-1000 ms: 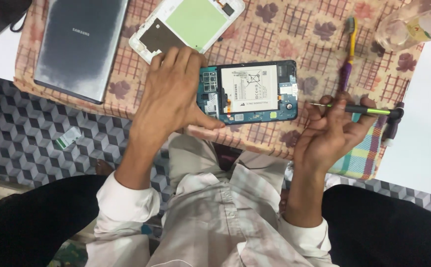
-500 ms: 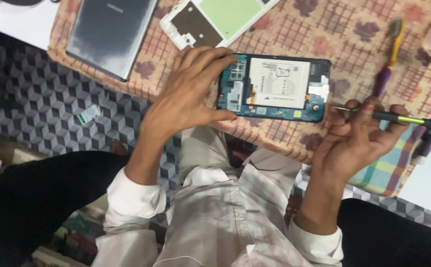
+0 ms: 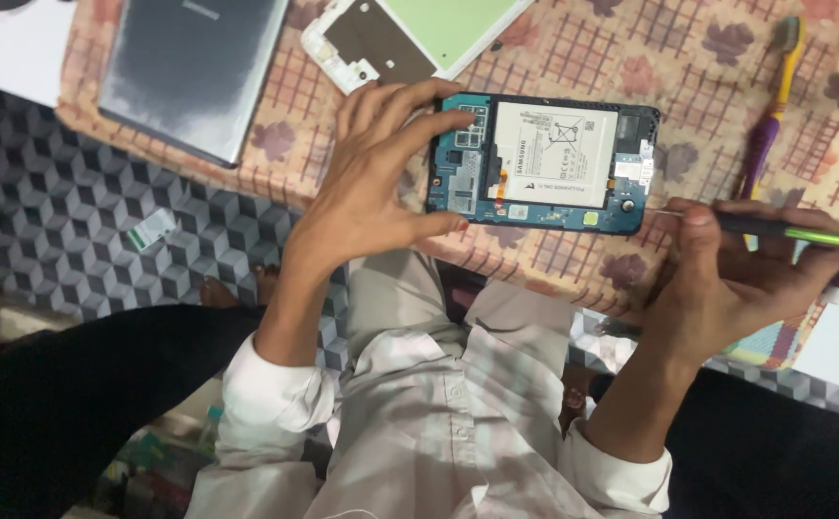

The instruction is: The person disassembles a smartphone, removes the motherboard, sprays it with a cleaning liquid, and scrubs it with a toothbrush. The person handles the phone casing, battery, and motherboard during the process.

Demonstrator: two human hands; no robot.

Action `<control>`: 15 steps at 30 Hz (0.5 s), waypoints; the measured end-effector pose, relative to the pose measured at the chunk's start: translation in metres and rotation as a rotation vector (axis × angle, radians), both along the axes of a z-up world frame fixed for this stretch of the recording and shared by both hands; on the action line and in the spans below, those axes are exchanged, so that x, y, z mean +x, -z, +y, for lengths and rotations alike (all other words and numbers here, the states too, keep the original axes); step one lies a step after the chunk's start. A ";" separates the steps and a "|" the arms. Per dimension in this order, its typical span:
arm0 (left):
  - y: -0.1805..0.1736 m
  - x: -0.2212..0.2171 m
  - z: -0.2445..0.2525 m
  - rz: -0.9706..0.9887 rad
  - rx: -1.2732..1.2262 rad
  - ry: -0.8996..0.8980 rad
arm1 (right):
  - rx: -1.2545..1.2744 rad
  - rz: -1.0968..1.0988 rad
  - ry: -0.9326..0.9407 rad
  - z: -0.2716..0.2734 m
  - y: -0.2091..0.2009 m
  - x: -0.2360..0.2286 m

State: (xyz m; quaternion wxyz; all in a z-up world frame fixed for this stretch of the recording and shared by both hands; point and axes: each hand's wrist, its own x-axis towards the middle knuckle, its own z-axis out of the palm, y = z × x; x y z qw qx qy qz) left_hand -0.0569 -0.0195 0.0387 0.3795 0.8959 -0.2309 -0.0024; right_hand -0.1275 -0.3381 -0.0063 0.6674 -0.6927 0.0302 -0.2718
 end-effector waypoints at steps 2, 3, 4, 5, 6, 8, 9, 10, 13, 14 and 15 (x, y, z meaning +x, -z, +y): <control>0.001 -0.001 0.000 -0.006 0.013 0.005 | -0.052 0.008 -0.037 -0.003 0.003 -0.005; 0.001 -0.002 0.000 -0.009 0.020 0.007 | -0.071 0.020 -0.047 -0.002 0.004 -0.009; 0.002 -0.002 0.000 -0.013 0.027 0.004 | -0.072 0.031 -0.044 -0.002 0.006 -0.011; 0.002 -0.003 -0.001 -0.016 0.028 -0.001 | -0.073 0.041 -0.042 -0.002 0.006 -0.012; 0.003 -0.004 0.000 -0.018 0.032 -0.007 | -0.055 0.051 -0.023 -0.001 0.006 -0.012; 0.003 -0.006 -0.002 -0.016 0.019 -0.016 | -0.006 0.043 0.028 0.002 0.005 -0.010; 0.003 -0.006 -0.002 -0.011 0.003 -0.018 | 0.026 0.026 0.060 0.004 0.004 -0.009; 0.003 -0.005 -0.002 -0.009 -0.013 -0.018 | 0.035 0.006 0.075 0.004 0.001 -0.008; 0.000 -0.005 -0.003 0.015 -0.053 -0.014 | 0.031 -0.037 0.089 0.005 -0.004 -0.005; -0.002 -0.005 -0.001 0.029 -0.060 0.007 | 0.034 -0.035 0.089 0.006 -0.006 -0.005; -0.003 -0.005 0.001 0.043 -0.067 0.027 | 0.052 -0.015 0.095 0.006 -0.006 -0.005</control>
